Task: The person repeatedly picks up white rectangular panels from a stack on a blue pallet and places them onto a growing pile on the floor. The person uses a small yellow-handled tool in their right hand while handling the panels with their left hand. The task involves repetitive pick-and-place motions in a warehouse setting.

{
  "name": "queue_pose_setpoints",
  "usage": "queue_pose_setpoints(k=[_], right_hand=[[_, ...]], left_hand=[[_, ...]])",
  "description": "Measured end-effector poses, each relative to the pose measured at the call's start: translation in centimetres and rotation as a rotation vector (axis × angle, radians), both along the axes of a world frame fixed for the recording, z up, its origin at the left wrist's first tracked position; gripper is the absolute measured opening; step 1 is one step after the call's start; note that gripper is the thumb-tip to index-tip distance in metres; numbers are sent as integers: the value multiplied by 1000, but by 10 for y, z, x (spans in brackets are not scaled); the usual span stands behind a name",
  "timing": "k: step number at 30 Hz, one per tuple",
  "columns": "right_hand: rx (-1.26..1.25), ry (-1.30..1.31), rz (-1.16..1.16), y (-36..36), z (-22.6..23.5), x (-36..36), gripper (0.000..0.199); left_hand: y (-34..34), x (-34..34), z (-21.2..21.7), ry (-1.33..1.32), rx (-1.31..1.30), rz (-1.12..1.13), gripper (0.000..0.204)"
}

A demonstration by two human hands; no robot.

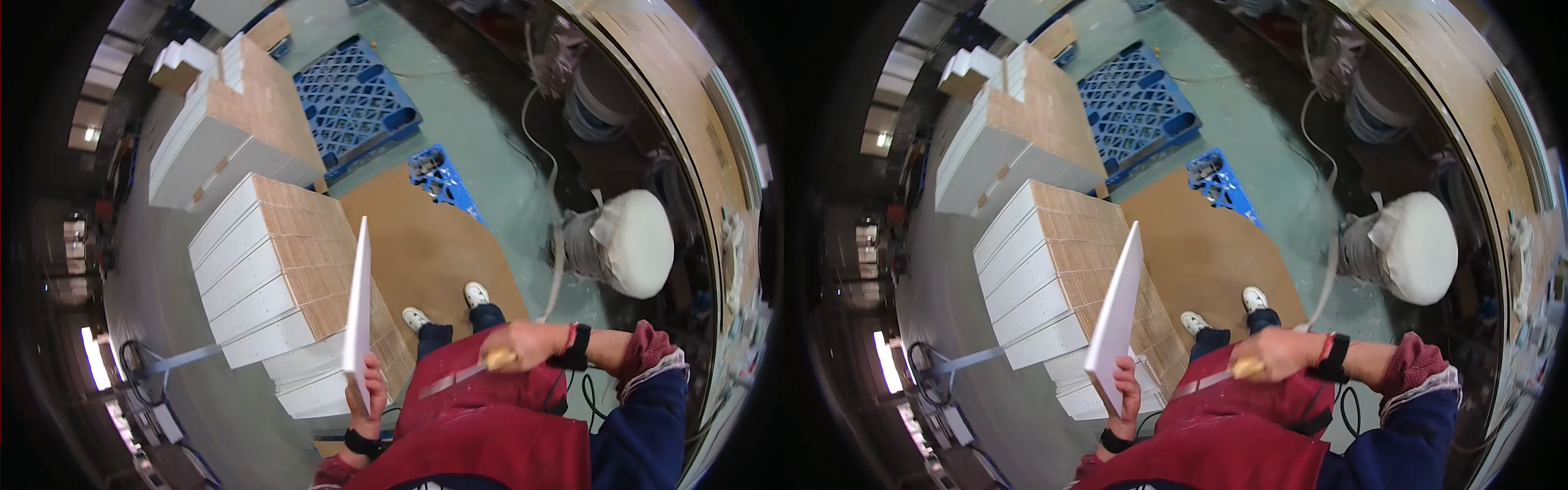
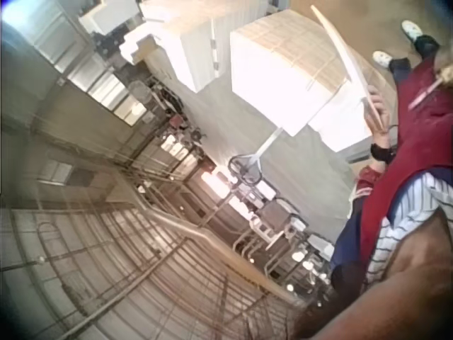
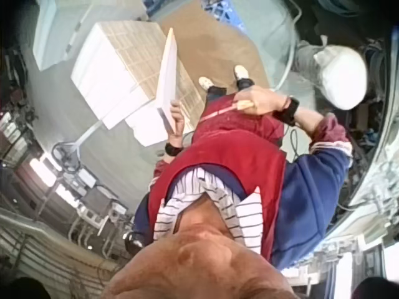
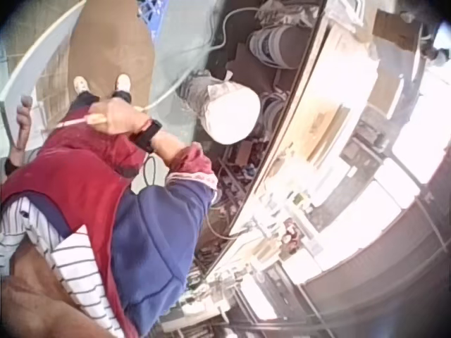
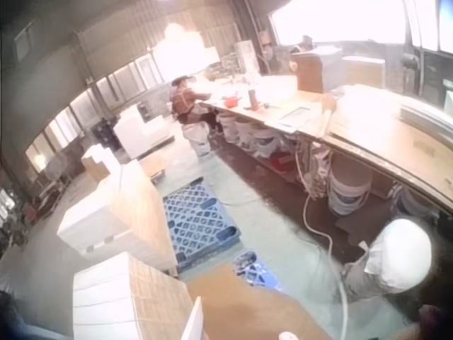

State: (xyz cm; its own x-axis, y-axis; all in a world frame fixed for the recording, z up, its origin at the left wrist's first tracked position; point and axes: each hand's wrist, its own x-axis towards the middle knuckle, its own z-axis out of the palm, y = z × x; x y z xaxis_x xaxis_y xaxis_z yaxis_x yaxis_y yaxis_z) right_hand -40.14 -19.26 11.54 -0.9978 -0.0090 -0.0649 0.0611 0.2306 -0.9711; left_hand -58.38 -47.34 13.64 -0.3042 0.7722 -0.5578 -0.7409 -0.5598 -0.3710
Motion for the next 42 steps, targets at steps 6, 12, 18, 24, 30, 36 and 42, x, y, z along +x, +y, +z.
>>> queue_pose_setpoints(k=[6,12,18,24,30,36,42], right_hand=[[44,-280,-614,33,-56,5,14],[16,-539,-507,44,-81,-1,20],[110,-490,25,45,-62,4,23],[-147,-661,-192,70,-136,47,15],[-30,-636,-116,72,-194,59,18],[164,-671,166,44,-185,-12,23],[105,-760,130,16,-188,-50,25]], left_hand=[[5,11,3,11,7,-172,21],[-27,15,24,-219,278,-79,27],[-118,21,76,612,-825,-881,47],[-174,61,155,492,-980,-742,48],[-193,157,178,422,-1137,-416,60],[-199,161,126,500,-1349,-251,54],[-233,110,-11,533,-1496,61,45]])
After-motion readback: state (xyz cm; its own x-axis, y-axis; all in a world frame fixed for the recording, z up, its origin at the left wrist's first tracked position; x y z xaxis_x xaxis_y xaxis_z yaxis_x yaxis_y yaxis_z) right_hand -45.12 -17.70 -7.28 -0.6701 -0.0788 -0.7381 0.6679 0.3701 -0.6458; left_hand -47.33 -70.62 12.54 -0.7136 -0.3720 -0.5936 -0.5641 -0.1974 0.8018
